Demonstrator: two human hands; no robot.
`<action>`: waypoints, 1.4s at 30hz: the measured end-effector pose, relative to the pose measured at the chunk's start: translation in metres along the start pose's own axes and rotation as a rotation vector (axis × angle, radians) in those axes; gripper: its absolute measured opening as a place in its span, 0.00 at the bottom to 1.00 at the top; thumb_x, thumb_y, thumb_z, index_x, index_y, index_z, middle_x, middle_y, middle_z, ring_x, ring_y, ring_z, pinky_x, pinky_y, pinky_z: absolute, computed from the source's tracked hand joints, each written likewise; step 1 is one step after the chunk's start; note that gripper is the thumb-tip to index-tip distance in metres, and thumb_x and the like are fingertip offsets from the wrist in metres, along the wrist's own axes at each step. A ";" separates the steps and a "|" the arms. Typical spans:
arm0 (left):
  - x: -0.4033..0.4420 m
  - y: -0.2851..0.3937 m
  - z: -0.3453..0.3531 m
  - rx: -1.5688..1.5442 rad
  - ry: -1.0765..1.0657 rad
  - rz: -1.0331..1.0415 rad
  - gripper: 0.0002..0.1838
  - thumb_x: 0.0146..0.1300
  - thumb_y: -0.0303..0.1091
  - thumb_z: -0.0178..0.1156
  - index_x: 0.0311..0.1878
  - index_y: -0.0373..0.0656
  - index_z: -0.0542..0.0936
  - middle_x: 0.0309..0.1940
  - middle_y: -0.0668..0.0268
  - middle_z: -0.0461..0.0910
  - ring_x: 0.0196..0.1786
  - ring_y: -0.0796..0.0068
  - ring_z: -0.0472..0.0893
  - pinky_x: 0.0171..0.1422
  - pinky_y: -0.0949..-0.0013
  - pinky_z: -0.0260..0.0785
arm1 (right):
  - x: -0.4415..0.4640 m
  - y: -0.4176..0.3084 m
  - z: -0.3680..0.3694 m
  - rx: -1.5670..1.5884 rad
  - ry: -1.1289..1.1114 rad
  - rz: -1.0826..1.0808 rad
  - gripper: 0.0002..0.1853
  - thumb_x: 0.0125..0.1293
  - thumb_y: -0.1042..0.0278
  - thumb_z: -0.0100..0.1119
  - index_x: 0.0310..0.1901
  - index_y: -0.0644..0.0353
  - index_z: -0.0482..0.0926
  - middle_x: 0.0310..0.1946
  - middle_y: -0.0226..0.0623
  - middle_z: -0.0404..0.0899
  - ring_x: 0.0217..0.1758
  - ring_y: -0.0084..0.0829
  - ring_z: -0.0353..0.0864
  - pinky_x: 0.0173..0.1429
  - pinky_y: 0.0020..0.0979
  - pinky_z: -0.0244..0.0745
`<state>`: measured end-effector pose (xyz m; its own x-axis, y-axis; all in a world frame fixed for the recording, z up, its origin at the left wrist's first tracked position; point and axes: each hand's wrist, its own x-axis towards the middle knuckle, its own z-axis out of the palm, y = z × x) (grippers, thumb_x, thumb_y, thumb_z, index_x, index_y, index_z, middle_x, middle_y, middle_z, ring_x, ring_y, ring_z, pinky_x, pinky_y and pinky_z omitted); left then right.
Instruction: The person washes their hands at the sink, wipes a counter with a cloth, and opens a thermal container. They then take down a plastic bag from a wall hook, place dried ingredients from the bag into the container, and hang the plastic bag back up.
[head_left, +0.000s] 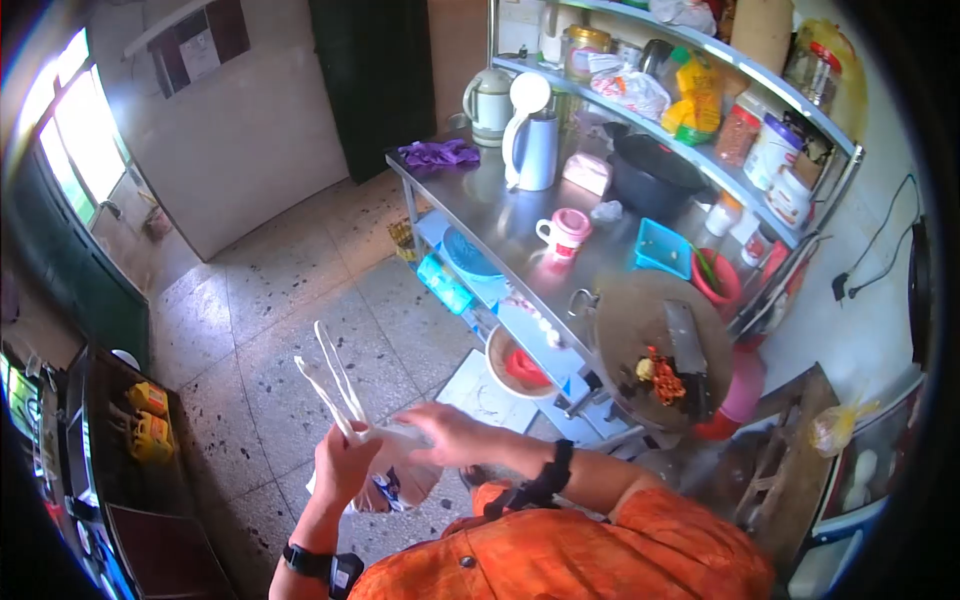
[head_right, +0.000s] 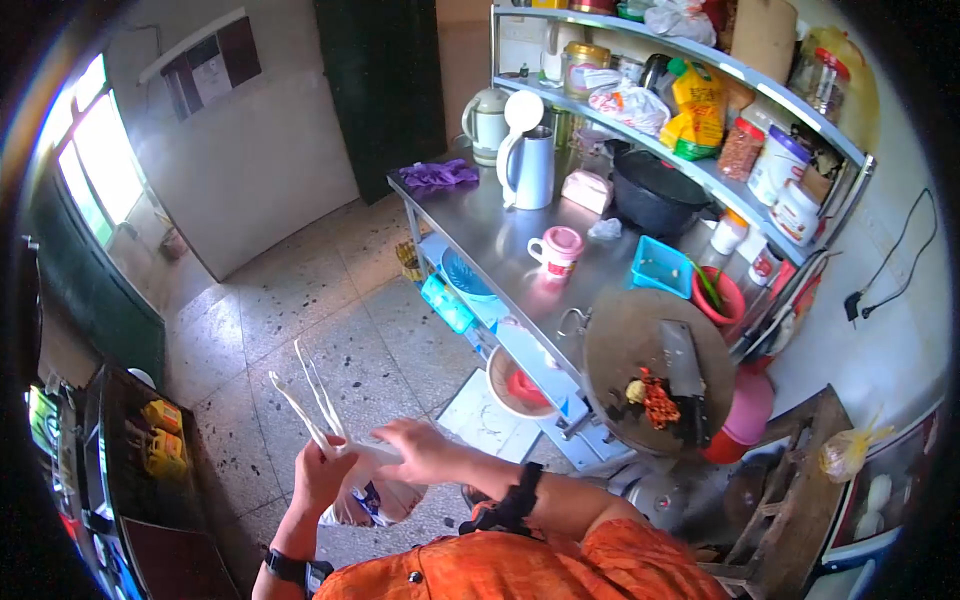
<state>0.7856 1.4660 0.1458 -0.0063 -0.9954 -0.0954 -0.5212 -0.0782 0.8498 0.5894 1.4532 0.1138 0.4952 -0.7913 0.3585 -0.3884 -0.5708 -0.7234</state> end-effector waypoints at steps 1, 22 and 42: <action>0.007 0.006 -0.008 0.013 -0.015 -0.008 0.15 0.45 0.33 0.64 0.35 0.36 0.74 0.22 0.62 0.76 0.27 0.78 0.75 0.30 0.72 0.68 | 0.019 0.009 0.017 -0.030 0.079 -0.086 0.19 0.48 0.61 0.62 0.41 0.62 0.74 0.34 0.45 0.75 0.39 0.42 0.75 0.43 0.36 0.69; 0.345 -0.044 -0.121 0.435 -0.157 0.666 0.15 0.37 0.24 0.64 0.30 0.37 0.71 0.34 0.56 0.72 0.39 0.59 0.73 0.42 0.62 0.66 | 0.278 0.167 -0.011 0.153 0.201 0.232 0.07 0.49 0.72 0.54 0.29 0.61 0.68 0.21 0.44 0.72 0.25 0.43 0.74 0.28 0.36 0.66; 0.632 0.088 -0.125 -0.112 -0.560 0.785 0.09 0.42 0.16 0.56 0.29 0.37 0.76 0.26 0.67 0.76 0.31 0.81 0.73 0.38 0.77 0.65 | 0.387 0.216 -0.264 -0.982 0.740 0.546 0.17 0.43 0.68 0.59 0.37 0.60 0.71 0.40 0.42 0.70 0.45 0.43 0.69 0.47 0.41 0.63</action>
<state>0.8426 0.8232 0.2254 -0.7379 -0.5983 0.3122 -0.1110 0.5639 0.8184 0.4915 0.9656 0.2522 -0.3121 -0.7198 0.6200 -0.9466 0.1799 -0.2677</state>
